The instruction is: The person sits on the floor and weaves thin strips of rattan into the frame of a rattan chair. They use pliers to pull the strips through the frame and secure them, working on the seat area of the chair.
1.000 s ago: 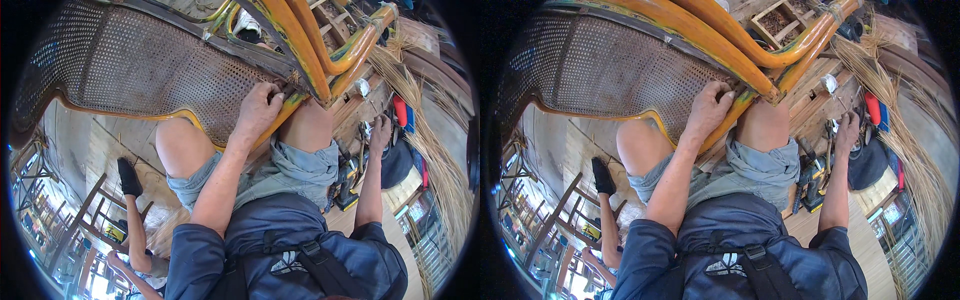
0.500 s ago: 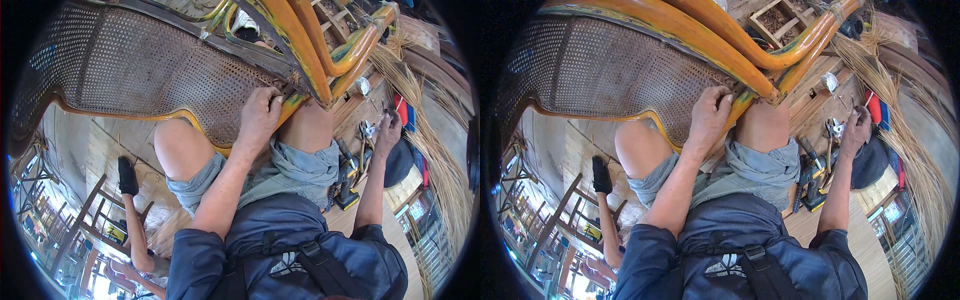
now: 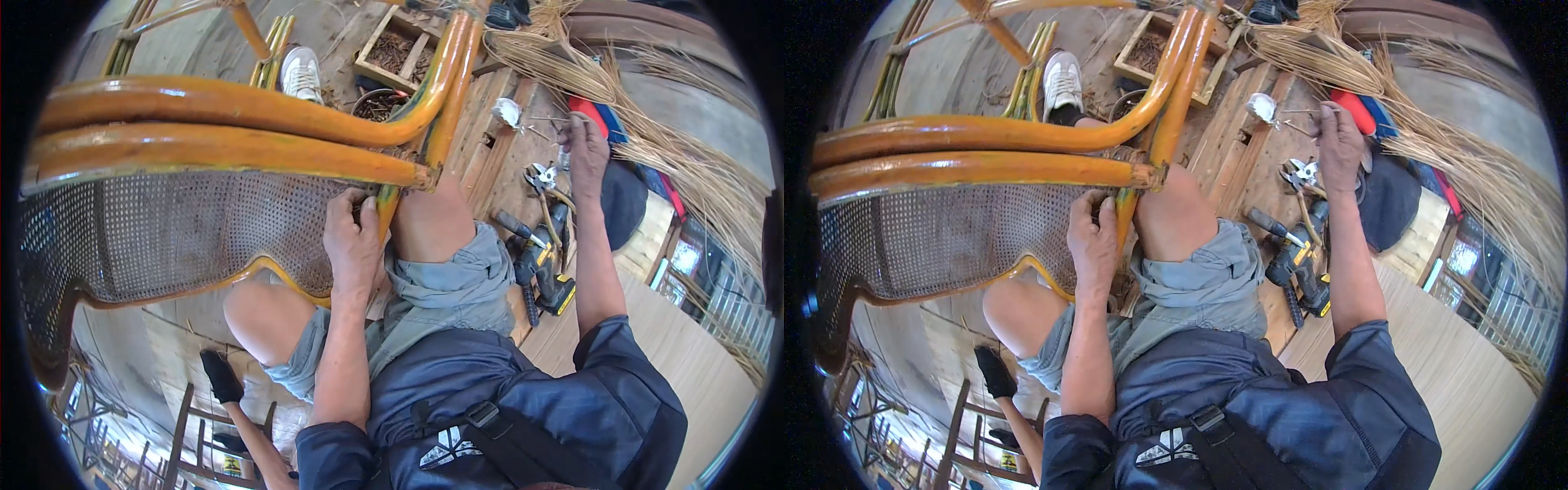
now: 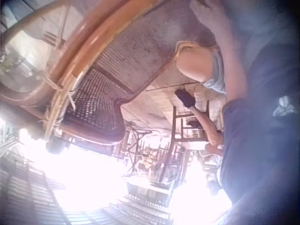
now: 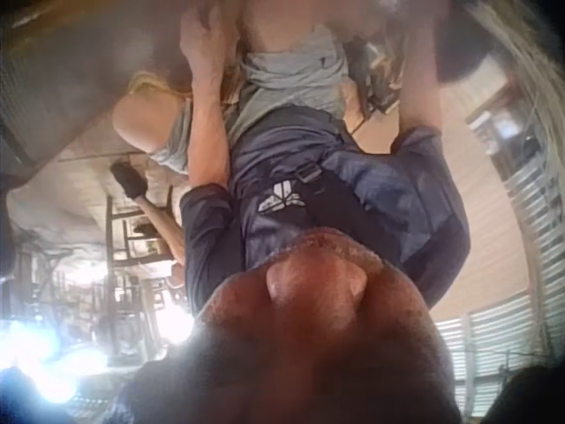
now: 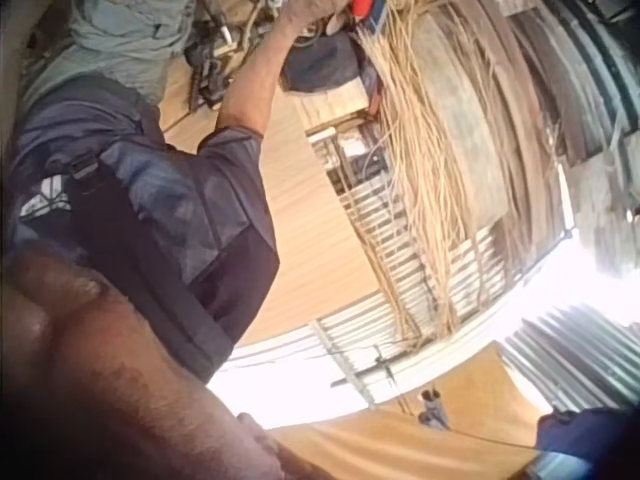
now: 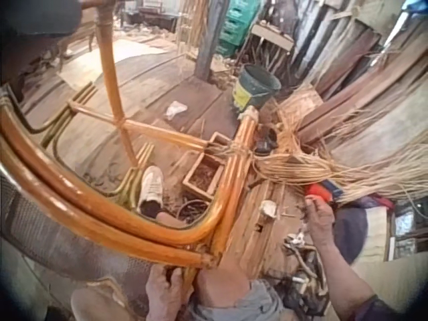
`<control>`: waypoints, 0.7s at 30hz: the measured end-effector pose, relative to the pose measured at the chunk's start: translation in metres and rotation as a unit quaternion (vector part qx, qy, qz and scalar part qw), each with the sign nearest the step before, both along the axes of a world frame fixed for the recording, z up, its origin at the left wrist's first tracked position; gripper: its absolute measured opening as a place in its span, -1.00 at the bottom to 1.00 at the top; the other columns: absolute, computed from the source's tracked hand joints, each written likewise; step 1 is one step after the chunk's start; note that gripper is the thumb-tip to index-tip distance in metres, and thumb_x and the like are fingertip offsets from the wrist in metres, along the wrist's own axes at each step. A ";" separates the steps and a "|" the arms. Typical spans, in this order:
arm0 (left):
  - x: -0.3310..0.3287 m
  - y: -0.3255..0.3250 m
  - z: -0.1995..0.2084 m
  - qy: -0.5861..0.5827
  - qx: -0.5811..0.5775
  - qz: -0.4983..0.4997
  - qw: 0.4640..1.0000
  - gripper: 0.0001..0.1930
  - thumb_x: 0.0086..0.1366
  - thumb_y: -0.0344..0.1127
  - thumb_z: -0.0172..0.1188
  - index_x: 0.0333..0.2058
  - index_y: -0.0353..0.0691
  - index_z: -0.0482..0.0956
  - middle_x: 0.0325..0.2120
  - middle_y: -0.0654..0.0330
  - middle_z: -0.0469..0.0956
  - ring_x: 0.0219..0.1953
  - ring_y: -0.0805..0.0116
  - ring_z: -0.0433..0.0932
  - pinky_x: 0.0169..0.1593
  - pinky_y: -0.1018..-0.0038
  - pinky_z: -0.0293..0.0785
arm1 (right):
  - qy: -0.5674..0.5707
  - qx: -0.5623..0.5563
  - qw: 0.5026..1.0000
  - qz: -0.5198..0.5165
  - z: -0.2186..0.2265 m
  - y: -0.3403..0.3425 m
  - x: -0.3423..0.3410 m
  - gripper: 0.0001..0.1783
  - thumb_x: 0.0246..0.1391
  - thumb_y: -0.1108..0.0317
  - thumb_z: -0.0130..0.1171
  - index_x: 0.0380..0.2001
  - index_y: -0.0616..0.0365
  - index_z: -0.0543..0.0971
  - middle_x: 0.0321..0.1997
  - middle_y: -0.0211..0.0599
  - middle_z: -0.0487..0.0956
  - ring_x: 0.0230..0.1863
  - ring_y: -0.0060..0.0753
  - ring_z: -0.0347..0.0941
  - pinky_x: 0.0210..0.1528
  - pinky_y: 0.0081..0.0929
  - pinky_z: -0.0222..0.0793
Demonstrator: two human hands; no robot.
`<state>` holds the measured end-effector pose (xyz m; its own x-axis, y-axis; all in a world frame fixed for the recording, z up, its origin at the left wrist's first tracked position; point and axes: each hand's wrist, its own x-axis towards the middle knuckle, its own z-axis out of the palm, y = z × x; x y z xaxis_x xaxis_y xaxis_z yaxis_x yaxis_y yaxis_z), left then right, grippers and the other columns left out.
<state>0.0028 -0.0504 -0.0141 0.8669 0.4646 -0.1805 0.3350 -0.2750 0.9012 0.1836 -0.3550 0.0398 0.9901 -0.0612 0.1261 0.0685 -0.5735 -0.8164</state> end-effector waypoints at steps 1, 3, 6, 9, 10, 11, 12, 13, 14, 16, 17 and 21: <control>-0.001 -0.001 -0.003 -0.003 -0.002 0.001 1.000 -0.79 0.17 -0.33 0.07 -0.28 -0.35 0.46 -0.35 -0.03 0.46 -0.27 0.03 0.46 -0.15 0.28 0.37 | 0.012 -0.009 1.000 0.020 0.000 0.003 -0.002 -0.79 0.17 0.30 0.01 -0.24 0.22 0.48 -0.52 -0.49 0.47 -0.55 -0.75 0.32 -0.53 -0.76 0.23; -0.001 0.001 -0.002 0.000 -0.008 0.005 1.000 -0.79 0.17 -0.34 0.06 -0.27 -0.35 0.45 -0.35 -0.03 0.46 -0.27 0.03 0.45 -0.15 0.28 0.37 | 0.033 0.017 0.999 0.017 -0.014 0.000 0.002 -0.80 0.17 0.32 0.01 -0.23 0.21 0.48 -0.49 -0.47 0.48 -0.53 -0.72 0.35 -0.52 -0.74 0.24; 0.000 0.009 0.005 -0.007 0.032 0.015 0.999 -0.81 0.18 -0.35 0.04 -0.26 -0.34 0.44 -0.36 -0.03 0.46 -0.28 0.02 0.45 -0.16 0.28 0.37 | 0.034 -0.002 0.999 -0.007 -0.018 0.006 0.001 -0.80 0.18 0.35 -0.02 -0.18 0.21 0.46 -0.47 -0.44 0.48 -0.53 -0.70 0.35 -0.51 -0.74 0.25; -0.010 0.006 0.025 -0.038 0.069 0.028 0.996 -0.83 0.21 -0.38 0.01 -0.26 -0.33 0.43 -0.36 -0.01 0.46 -0.32 0.06 0.45 -0.20 0.31 0.37 | 0.001 0.010 1.000 -0.014 -0.013 0.012 -0.006 -0.76 0.19 0.34 -0.05 -0.13 0.22 0.45 -0.41 -0.39 0.52 -0.50 -0.67 0.38 -0.45 -0.71 0.30; -0.017 -0.001 0.045 -0.038 0.017 0.037 0.998 -0.84 0.23 -0.38 0.00 -0.25 -0.33 0.43 -0.36 0.03 0.47 -0.33 0.10 0.46 -0.22 0.33 0.37 | -0.014 0.008 1.000 -0.019 -0.011 0.015 -0.009 -0.74 0.20 0.33 -0.05 -0.11 0.22 0.44 -0.38 -0.36 0.52 -0.48 -0.65 0.40 -0.42 -0.69 0.32; -0.030 -0.009 0.055 -0.007 -0.158 0.012 0.987 -0.81 0.26 -0.34 -0.02 -0.23 -0.32 0.44 -0.33 0.06 0.48 -0.30 0.15 0.47 -0.19 0.37 0.38 | -0.053 0.041 0.997 -0.026 -0.007 0.021 -0.011 -0.76 0.20 0.35 -0.05 -0.11 0.22 0.43 -0.36 -0.33 0.53 -0.45 -0.63 0.41 -0.41 -0.69 0.34; -0.042 -0.015 0.063 0.021 -0.332 -0.009 0.943 -0.78 0.28 -0.30 -0.04 -0.21 -0.31 0.45 -0.31 0.10 0.48 -0.27 0.20 0.48 -0.16 0.40 0.38 | -0.088 0.072 0.993 -0.031 0.000 0.029 -0.012 -0.77 0.20 0.38 -0.06 -0.10 0.21 0.42 -0.35 -0.30 0.53 -0.42 -0.62 0.42 -0.39 -0.69 0.36; -0.052 -0.021 0.059 0.048 -0.513 0.025 0.856 -0.75 0.29 -0.25 -0.03 -0.19 -0.29 0.43 -0.29 0.12 0.47 -0.25 0.21 0.47 -0.15 0.40 0.39 | -0.099 0.077 0.992 -0.017 0.013 0.044 -0.015 -0.77 0.21 0.40 -0.09 -0.09 0.22 0.41 -0.32 -0.28 0.53 -0.41 -0.59 0.42 -0.37 -0.66 0.36; -0.061 -0.029 0.049 0.062 -0.674 0.054 0.734 -0.73 0.29 -0.20 -0.02 -0.16 -0.27 0.42 -0.27 0.13 0.47 -0.22 0.22 0.47 -0.15 0.40 0.39 | -0.113 0.082 0.990 -0.005 0.026 0.062 -0.018 -0.76 0.21 0.42 -0.11 -0.08 0.23 0.40 -0.29 -0.25 0.52 -0.40 -0.55 0.43 -0.35 -0.63 0.37; -0.064 -0.041 0.040 0.029 -0.826 0.147 0.544 -0.67 0.28 -0.11 0.01 -0.12 -0.23 0.39 -0.23 0.17 0.44 -0.18 0.25 0.46 -0.14 0.39 0.40 | -0.191 0.088 0.972 0.106 0.040 0.099 -0.015 -0.78 0.19 0.50 -0.11 -0.10 0.23 0.40 -0.24 -0.20 0.54 -0.27 -0.44 0.47 -0.24 -0.53 0.41; -0.057 -0.044 0.035 -0.007 -0.838 0.209 0.504 -0.64 0.27 -0.08 0.03 -0.10 -0.21 0.37 -0.22 0.19 0.43 -0.16 0.26 0.45 -0.13 0.39 0.40 | -0.223 0.081 0.962 0.139 0.046 0.128 -0.014 -0.78 0.18 0.51 -0.10 -0.11 0.23 0.41 -0.23 -0.20 0.54 -0.24 -0.43 0.47 -0.20 -0.51 0.41; -0.040 -0.049 0.034 -0.118 -0.806 0.336 0.472 -0.41 0.16 0.12 0.09 0.02 -0.16 0.25 -0.08 0.21 0.34 -0.04 0.23 0.36 -0.03 0.32 0.33 | -0.297 0.032 0.905 0.302 0.045 0.202 0.001 -0.78 0.12 0.57 -0.04 -0.14 0.24 0.45 -0.19 -0.20 0.55 -0.13 -0.35 0.47 -0.08 -0.46 0.38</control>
